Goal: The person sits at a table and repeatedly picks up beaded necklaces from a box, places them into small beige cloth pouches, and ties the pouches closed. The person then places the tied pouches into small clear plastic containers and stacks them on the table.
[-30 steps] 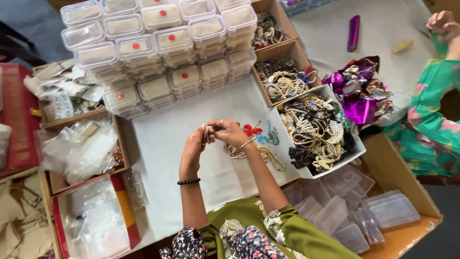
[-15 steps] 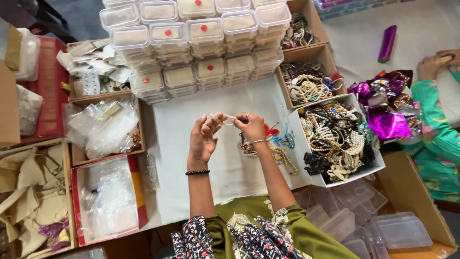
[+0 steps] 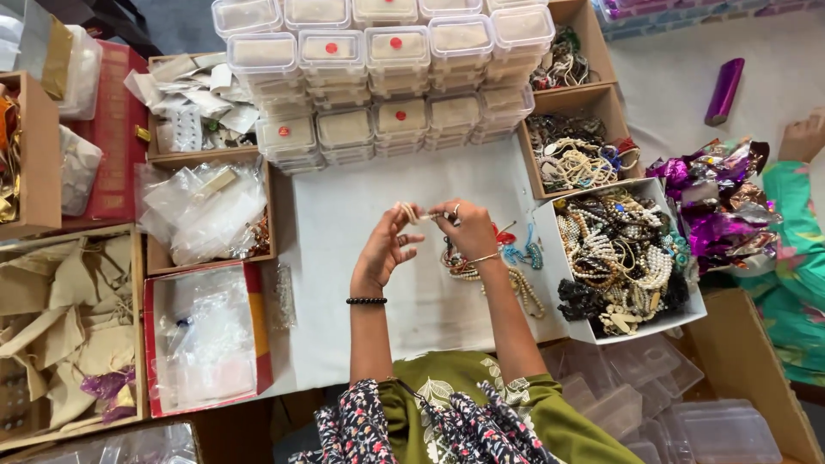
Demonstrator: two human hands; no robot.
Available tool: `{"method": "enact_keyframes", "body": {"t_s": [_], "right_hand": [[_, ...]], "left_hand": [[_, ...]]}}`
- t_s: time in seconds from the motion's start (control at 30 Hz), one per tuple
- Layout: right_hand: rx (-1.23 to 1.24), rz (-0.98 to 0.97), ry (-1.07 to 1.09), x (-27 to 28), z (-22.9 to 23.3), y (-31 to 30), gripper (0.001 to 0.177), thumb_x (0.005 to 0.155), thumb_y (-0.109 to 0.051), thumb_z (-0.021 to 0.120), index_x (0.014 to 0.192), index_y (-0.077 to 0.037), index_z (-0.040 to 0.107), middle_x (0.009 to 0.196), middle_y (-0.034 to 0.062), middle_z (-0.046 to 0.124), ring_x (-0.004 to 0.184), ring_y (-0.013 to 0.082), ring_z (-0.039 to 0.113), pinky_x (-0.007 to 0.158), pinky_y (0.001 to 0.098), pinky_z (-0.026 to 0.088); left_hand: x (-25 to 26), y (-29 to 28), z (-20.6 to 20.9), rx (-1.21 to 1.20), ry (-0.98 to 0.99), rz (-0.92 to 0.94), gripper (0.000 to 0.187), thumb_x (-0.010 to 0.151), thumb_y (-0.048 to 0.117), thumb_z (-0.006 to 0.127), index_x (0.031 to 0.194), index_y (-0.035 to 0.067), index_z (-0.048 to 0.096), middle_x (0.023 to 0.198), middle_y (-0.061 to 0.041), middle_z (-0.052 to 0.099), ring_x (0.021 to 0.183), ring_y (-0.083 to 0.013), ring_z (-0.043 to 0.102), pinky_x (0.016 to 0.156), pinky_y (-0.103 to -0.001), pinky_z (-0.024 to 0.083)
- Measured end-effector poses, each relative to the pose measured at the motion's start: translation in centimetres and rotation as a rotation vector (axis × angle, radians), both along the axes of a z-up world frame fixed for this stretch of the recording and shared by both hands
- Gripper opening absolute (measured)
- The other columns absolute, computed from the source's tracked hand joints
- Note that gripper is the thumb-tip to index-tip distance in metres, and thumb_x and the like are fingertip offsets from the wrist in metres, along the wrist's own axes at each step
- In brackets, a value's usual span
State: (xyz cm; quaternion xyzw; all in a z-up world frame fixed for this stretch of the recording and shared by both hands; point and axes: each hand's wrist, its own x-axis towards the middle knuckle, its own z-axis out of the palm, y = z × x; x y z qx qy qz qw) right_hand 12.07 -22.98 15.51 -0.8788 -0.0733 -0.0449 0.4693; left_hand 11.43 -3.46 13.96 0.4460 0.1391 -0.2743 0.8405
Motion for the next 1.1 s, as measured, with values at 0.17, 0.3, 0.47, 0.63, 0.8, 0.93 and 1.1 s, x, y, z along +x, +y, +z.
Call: {"method": "enact_keyframes", "body": {"t_s": [0.17, 0.3, 0.47, 0.63, 0.8, 0.93, 1.1], "right_hand": [[0.060, 0.038, 0.000, 0.2, 2.2, -0.5, 0.022, 0.086, -0.003, 0.074, 0.107, -0.009, 0.079, 0.102, 0.0090, 0.079, 0.084, 0.0142, 0.077, 0.075, 0.0283, 0.061], [0.200, 0.153, -0.033, 0.3, 2.1, -0.8, 0.032, 0.089, 0.007, 0.067, 0.116, -0.007, 0.076, 0.112, 0.0069, 0.078, 0.095, 0.0138, 0.076, 0.079, 0.0284, 0.061], [0.357, 0.171, 0.067, 0.0, 1.0, -0.9, 0.043, 0.086, 0.013, 0.058, 0.125, -0.002, 0.069, 0.122, 0.0058, 0.074, 0.104, 0.0147, 0.076, 0.084, 0.0263, 0.061], [0.537, 0.019, 0.209, 0.3, -1.4, -0.3, 0.037, 0.096, 0.004, 0.052, 0.128, 0.000, 0.069, 0.123, 0.0107, 0.073, 0.114, 0.0166, 0.071, 0.090, 0.0283, 0.054], [1.264, 0.022, 0.755, 0.6, -6.1, -0.2, 0.058, 0.110, -0.042, 0.040, 0.145, 0.002, 0.053, 0.141, 0.0147, 0.063, 0.126, 0.0263, 0.059, 0.108, 0.0404, 0.047], [1.433, 0.070, 0.906, -0.1, -5.5, 1.3, 0.063, 0.107, -0.044, 0.036, 0.147, 0.003, 0.045, 0.146, 0.0209, 0.055, 0.134, 0.0293, 0.054, 0.111, 0.0447, 0.045], [1.719, 0.077, 0.993, -0.4, -7.1, 3.0, 0.057, 0.108, -0.036, 0.036, 0.147, 0.005, 0.044, 0.154, 0.0277, 0.046, 0.141, 0.0378, 0.050, 0.120, 0.0462, 0.037]], "left_hand": [[0.0, -0.5, 0.1, 0.026, 0.014, -0.129, 0.053, 0.101, 0.056, 0.048, 0.120, 0.013, 0.071, 0.110, 0.005, 0.071, 0.077, -0.0062, 0.061, 0.060, -0.020, 0.050], [0.2, -0.6, 0.2, -0.015, 0.004, -0.134, 0.054, 0.101, 0.056, 0.047, 0.114, 0.010, 0.073, 0.099, 0.002, 0.072, 0.068, -0.0043, 0.059, 0.053, -0.017, 0.047], [0.0, -0.5, 0.6, -0.058, 0.067, -0.087, 0.052, 0.101, 0.055, 0.049, 0.109, 0.008, 0.071, 0.095, 0.001, 0.072, 0.065, -0.0058, 0.060, 0.051, -0.017, 0.047], [0.1, -0.7, -0.4, -0.125, 0.087, -0.020, 0.050, 0.100, 0.054, 0.053, 0.109, 0.009, 0.071, 0.091, 0.002, 0.070, 0.064, -0.0053, 0.060, 0.051, -0.018, 0.046], [1.1, -2.7, -6.8, 0.223, -0.123, 0.021, 0.043, 0.101, 0.054, 0.054, 0.110, 0.015, 0.070, 0.088, 0.003, 0.066, 0.071, -0.0082, 0.058, 0.062, -0.028, 0.046], [-0.3, -3.8, -2.0, 0.748, -0.357, -0.024, 0.044, 0.099, 0.051, 0.053, 0.104, 0.012, 0.073, 0.091, -0.009, 0.070, 0.081, -0.0242, 0.064, 0.069, -0.042, 0.049], [-1.5, -2.5, 1.3, 1.121, -0.364, -0.134, 0.050, 0.100, 0.047, 0.048, 0.091, 0.006, 0.074, 0.093, -0.021, 0.073, 0.090, -0.0417, 0.070, 0.079, -0.052, 0.054]]}}
